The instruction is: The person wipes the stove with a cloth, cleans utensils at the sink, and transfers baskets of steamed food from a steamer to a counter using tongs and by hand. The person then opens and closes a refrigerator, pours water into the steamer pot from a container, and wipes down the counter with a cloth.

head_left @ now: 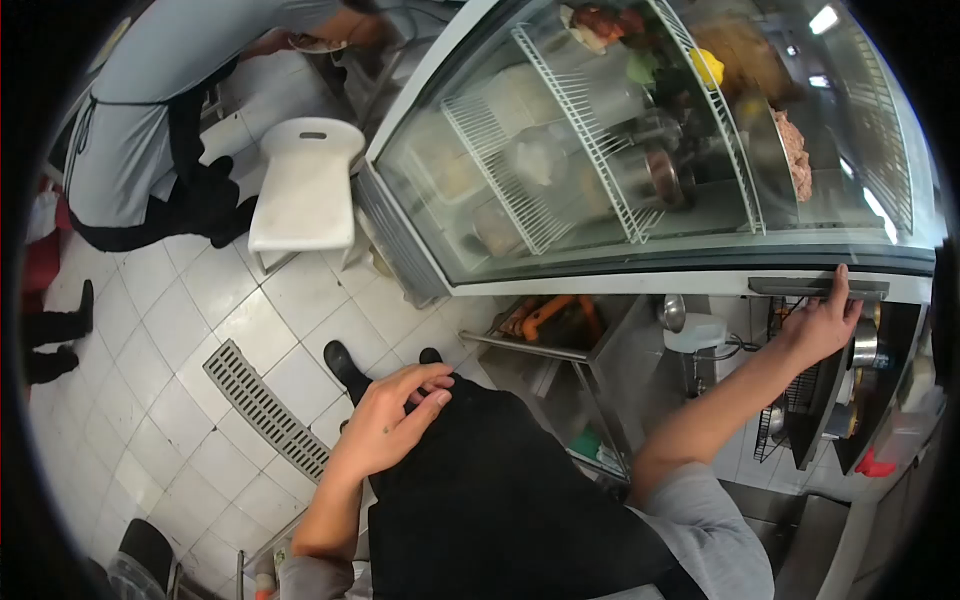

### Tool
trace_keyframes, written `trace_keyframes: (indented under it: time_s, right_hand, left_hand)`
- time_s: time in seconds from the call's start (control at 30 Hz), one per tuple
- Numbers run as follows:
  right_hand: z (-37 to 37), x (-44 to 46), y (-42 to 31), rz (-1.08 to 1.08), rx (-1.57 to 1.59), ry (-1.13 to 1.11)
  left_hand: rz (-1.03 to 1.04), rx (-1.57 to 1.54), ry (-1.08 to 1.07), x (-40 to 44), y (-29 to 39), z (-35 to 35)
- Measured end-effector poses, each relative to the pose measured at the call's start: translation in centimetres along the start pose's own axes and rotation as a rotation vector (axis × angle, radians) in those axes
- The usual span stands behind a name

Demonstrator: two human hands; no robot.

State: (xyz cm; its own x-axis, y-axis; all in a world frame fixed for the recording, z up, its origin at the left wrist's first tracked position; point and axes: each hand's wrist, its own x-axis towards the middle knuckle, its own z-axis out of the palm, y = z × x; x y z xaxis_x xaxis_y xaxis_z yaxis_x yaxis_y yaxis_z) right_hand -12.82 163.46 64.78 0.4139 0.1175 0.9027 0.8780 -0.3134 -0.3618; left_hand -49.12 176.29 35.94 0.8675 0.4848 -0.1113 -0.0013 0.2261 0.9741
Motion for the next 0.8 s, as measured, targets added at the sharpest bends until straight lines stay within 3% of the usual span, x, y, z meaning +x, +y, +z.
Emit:
trace_keyframes:
  time_s: [0.03, 0.1, 0.3, 0.4, 0.5, 0.57, 0.6, 0.67, 0.7, 0.77, 0.8]
  right_hand:
    - [-0.1, 0.0, -0.4, -0.016, -0.044, -0.053]
    - [0.5, 0.5, -1.9, 0.308, 0.138, 0.07]
    - [0.1, 1.2, 0.0, 0.171, 0.187, 0.018]
    - [0.6, -0.5, -3.2, 0.229, 0.153, 0.066]
    - [0.7, -3.5, -8.2, 0.126, 0.104, 0.095]
    - [0.1, -5.1, -10.4, 0.044, 0.102, 0.099]
    - [-0.2, -5.8, -10.8, -0.028, 0.236, 0.076]
    - [-0.9, -6.6, -10.3, -0.213, 0.427, 0.041]
    - [-0.9, -6.8, -10.2, -0.306, 0.547, 0.028]
    - [-1.0, -7.0, -9.6, -0.275, 0.792, -0.014]
    - [-1.1, -6.9, -9.1, -0.215, 0.791, -0.049]
  left_hand:
    - [-0.011, -0.007, -0.005, -0.2, -0.3, -0.3]
    - [-0.03, -0.013, -0.003, -0.9, -0.7, -1.1]
    - [-0.028, -0.023, 0.039, -1.4, -0.2, -2.1]
    - [-0.005, 0.019, 0.019, -0.3, 2.1, -1.7]
    - [0.055, 0.082, -0.067, 2.0, 5.1, -0.2]
    - [0.249, 0.175, -0.105, 3.8, 7.7, 1.5]
    - [0.259, 0.199, -0.123, 4.5, 9.0, 2.7]
    - [0.543, 0.279, -0.084, 5.6, 11.7, 4.6]
    - [0.563, 0.293, -0.092, 6.0, 12.7, 5.0]
    - [0.766, 0.458, 0.016, 6.2, 14.4, 6.0]
    - [0.752, 0.326, 0.134, 5.9, 14.9, 6.3]
